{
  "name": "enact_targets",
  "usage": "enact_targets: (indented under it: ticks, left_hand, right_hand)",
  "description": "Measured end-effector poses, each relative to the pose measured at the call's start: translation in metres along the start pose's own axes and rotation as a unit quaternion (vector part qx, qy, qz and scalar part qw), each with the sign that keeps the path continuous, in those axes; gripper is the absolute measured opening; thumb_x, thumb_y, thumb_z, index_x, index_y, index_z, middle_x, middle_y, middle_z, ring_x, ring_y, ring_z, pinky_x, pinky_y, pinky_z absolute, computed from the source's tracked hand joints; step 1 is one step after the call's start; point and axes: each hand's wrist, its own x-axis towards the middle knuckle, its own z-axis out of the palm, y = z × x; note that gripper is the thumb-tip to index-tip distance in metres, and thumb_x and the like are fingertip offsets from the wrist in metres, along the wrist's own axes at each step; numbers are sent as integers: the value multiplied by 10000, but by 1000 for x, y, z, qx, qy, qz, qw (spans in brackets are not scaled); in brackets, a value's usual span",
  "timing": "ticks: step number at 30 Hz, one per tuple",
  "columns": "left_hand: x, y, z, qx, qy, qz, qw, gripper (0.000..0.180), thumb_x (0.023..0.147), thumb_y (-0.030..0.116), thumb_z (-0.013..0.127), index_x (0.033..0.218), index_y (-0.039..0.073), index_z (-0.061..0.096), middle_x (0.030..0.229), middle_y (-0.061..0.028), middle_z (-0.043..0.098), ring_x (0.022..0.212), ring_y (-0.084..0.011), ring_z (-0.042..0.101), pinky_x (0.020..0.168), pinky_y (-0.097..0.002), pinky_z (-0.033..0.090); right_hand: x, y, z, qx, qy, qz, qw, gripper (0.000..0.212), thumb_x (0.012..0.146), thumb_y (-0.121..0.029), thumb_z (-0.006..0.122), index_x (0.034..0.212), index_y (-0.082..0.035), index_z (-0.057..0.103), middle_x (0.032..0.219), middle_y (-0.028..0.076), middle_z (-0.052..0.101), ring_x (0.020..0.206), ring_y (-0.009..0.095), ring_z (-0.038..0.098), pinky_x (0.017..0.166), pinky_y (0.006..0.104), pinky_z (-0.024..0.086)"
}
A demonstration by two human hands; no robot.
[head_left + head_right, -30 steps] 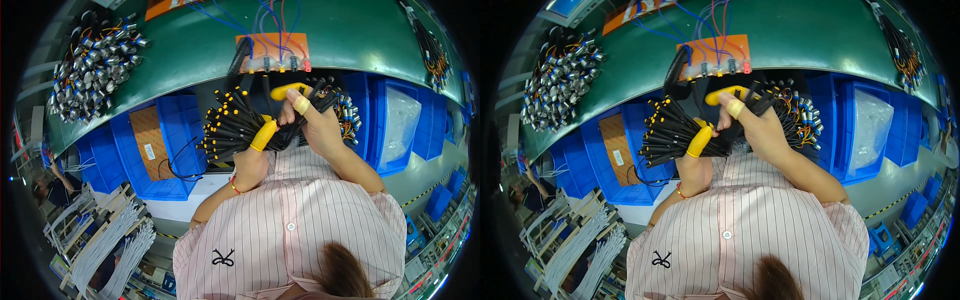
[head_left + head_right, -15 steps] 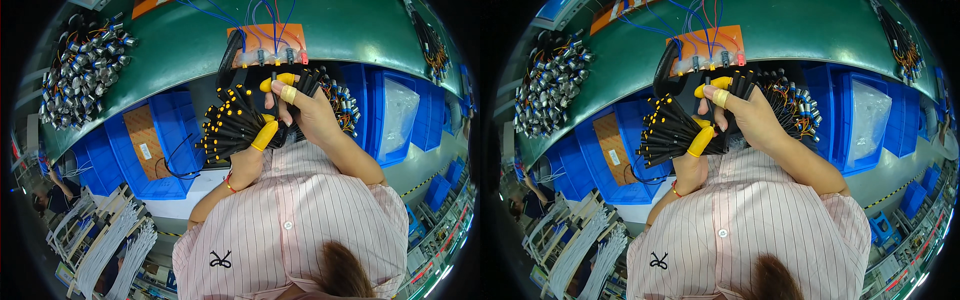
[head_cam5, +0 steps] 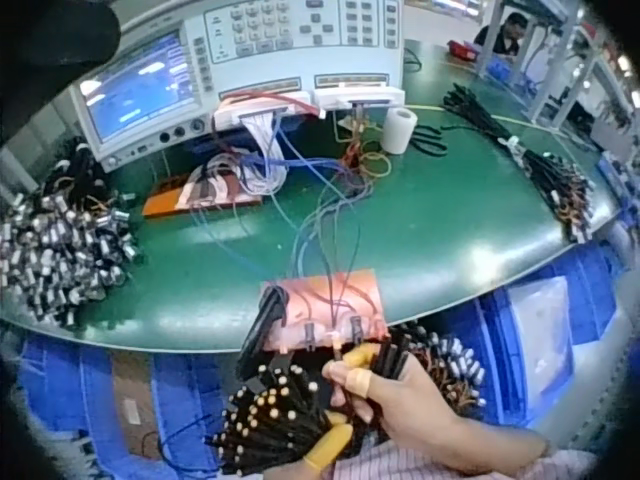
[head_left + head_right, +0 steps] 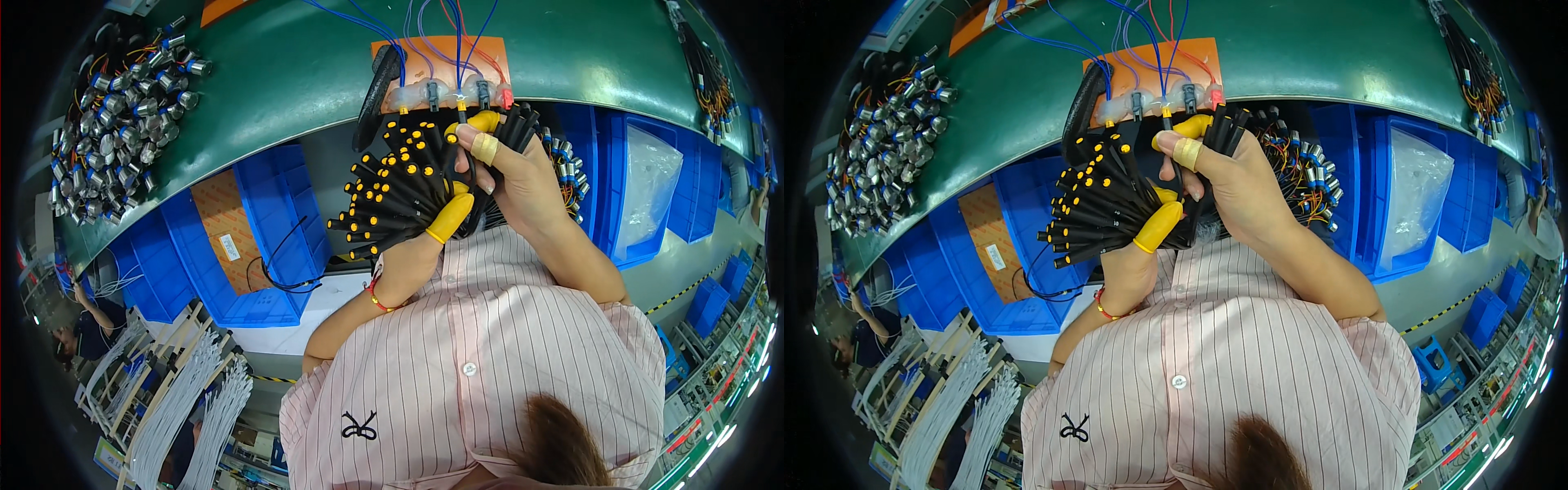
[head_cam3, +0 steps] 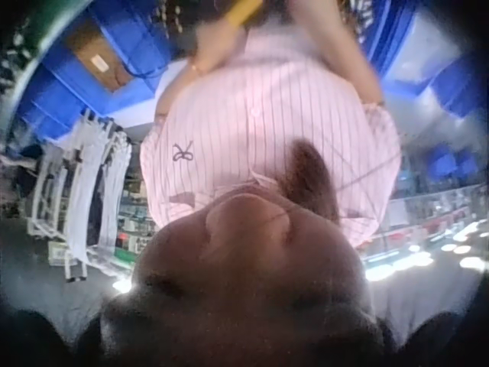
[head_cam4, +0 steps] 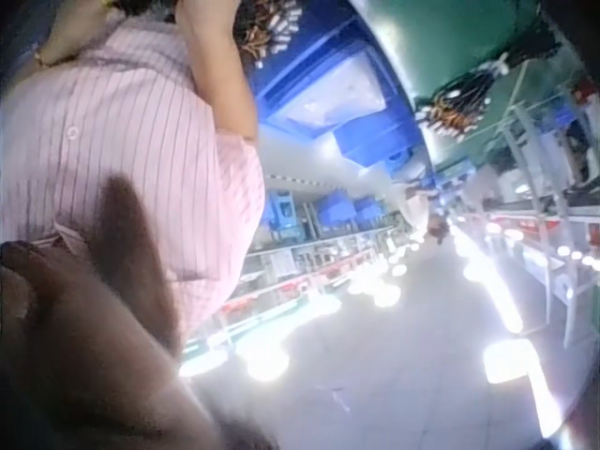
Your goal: The worker is bundling, organizing, and securing black wires with yellow/red connectors into harnesses on an assembly board.
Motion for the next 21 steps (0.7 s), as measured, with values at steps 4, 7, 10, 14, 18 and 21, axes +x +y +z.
enact_targets:
  ticks: [4,7,10,14,18,21]
  left_hand:
    - [2,1,1,-75,-19,-11,997,304,935,91,551,1235,82,603,1232,-61,593,1091,-177,580,960,-273,424]
    - [5,5,6,-149,22,-57,987,263,908,67,584,1170,45,604,1160,-69,606,1025,-173,594,914,-279,445]
    - [12,9,14,-95,80,-6,992,196,864,10,636,1052,-30,598,1018,-80,627,902,-157,611,825,-288,487]
    - [13,4,16,-128,101,-4,987,216,857,9,642,1065,-22,592,1040,-82,615,917,-170,609,828,-297,492]
    - [18,18,21,-312,160,-60,935,185,869,14,626,1051,-6,598,1028,-78,605,916,-172,597,829,-315,490]
    - [18,17,17,-340,152,-51,927,133,899,49,589,1028,18,586,992,-67,579,904,-163,554,858,-333,455]
  right_hand:
    - [-1,-2,2,14,15,1,1000,159,855,-169,667,844,-11,648,683,44,624,499,50,450,500,190,338]
    - [-1,-2,4,43,18,8,999,159,855,-172,670,853,-14,648,676,47,619,502,50,436,515,189,341]
    - [1,-3,3,92,17,35,995,160,858,-179,671,854,-20,648,663,39,607,505,54,421,535,190,346]
    - [6,0,0,89,-4,30,996,184,864,-207,669,858,-25,647,642,25,574,510,63,432,546,201,375]
    - [7,0,-1,28,-23,18,999,232,892,-251,637,894,-19,623,676,23,572,567,82,511,547,254,455]
    - [-1,1,4,45,-15,31,998,255,912,-275,614,933,-21,604,708,28,577,593,102,533,565,256,460]
